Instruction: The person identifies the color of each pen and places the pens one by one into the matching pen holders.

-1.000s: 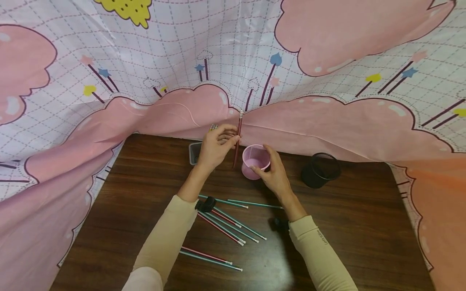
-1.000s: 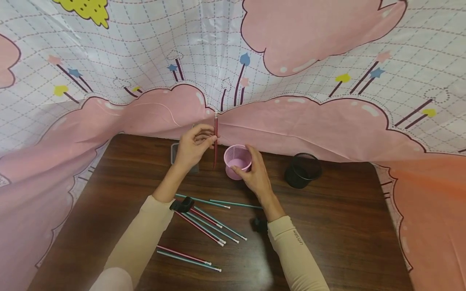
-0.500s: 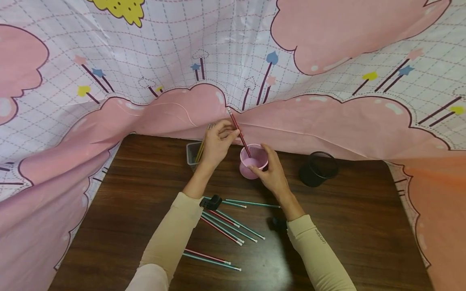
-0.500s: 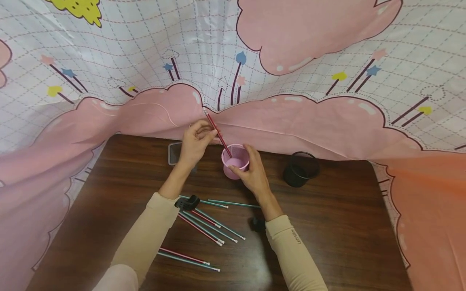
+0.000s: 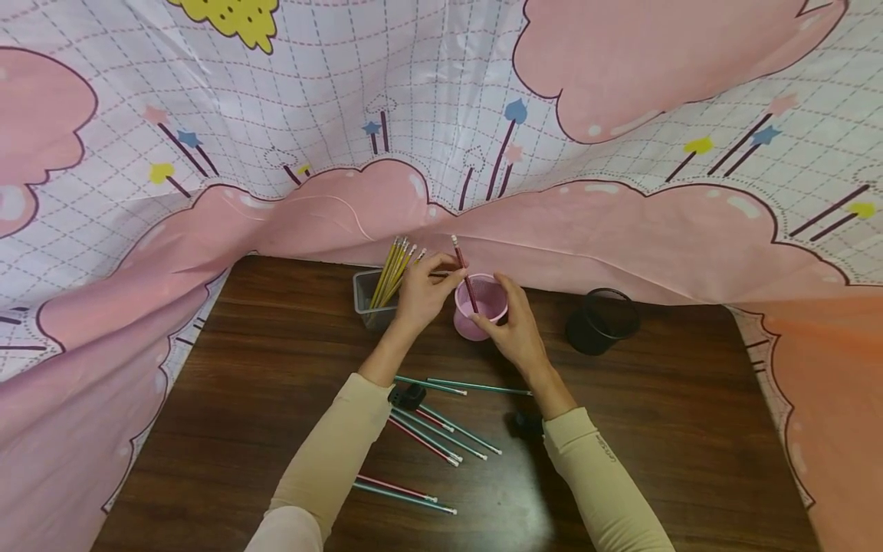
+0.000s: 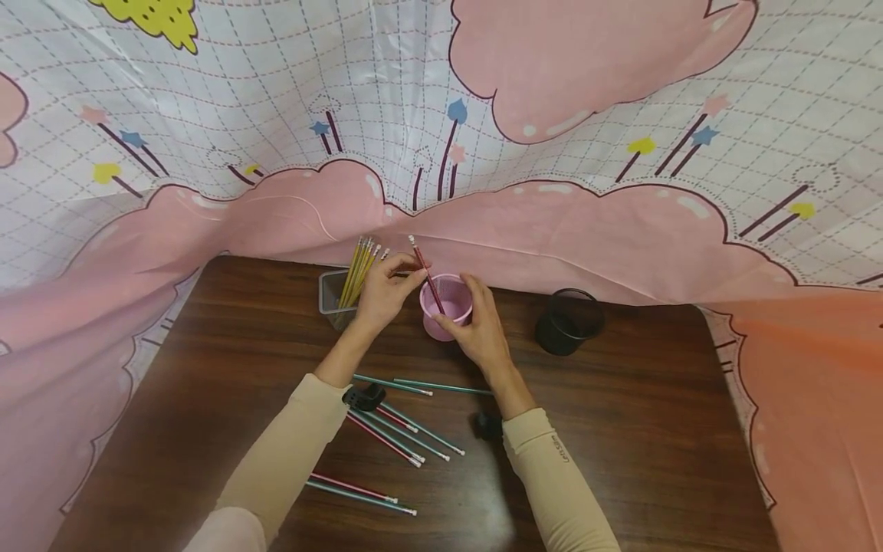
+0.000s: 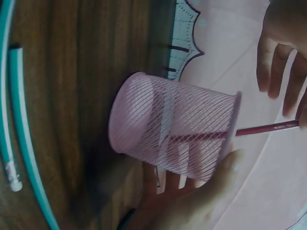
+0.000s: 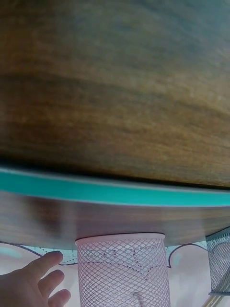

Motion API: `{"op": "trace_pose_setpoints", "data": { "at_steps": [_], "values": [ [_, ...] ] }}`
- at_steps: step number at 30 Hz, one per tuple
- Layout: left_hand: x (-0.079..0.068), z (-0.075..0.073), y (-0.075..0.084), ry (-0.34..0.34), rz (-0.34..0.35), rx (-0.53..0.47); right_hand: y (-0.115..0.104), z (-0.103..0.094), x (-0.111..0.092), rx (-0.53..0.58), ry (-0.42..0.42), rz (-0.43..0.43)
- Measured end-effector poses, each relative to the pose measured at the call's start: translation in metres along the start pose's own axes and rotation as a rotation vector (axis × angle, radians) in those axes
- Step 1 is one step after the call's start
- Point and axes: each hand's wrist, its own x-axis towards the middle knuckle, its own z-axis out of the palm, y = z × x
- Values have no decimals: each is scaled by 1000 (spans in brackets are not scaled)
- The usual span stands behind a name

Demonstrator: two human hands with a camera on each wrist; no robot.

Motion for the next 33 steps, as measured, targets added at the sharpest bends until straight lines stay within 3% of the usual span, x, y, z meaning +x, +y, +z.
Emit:
{"op": "trace_pose_setpoints", "data": {
  "at_steps": [7,11,19,27,33],
  "values": [
    [-11,4,-11,-79,-88,86,-1,1,-1,10,-14,21],
    [-14,0,-7,-120,-130,89,-2,1,-2,12,-14,28],
    [-22,-13,21,-106,-41,42,-1,0,-1,8,-1,25],
    [-34,-23,24,-77,4,23,-1,1,-1,20,-13,39],
    [-41,-30,31,-115,64,-39,-2,1,-1,18,-6,45]
  ]
}}
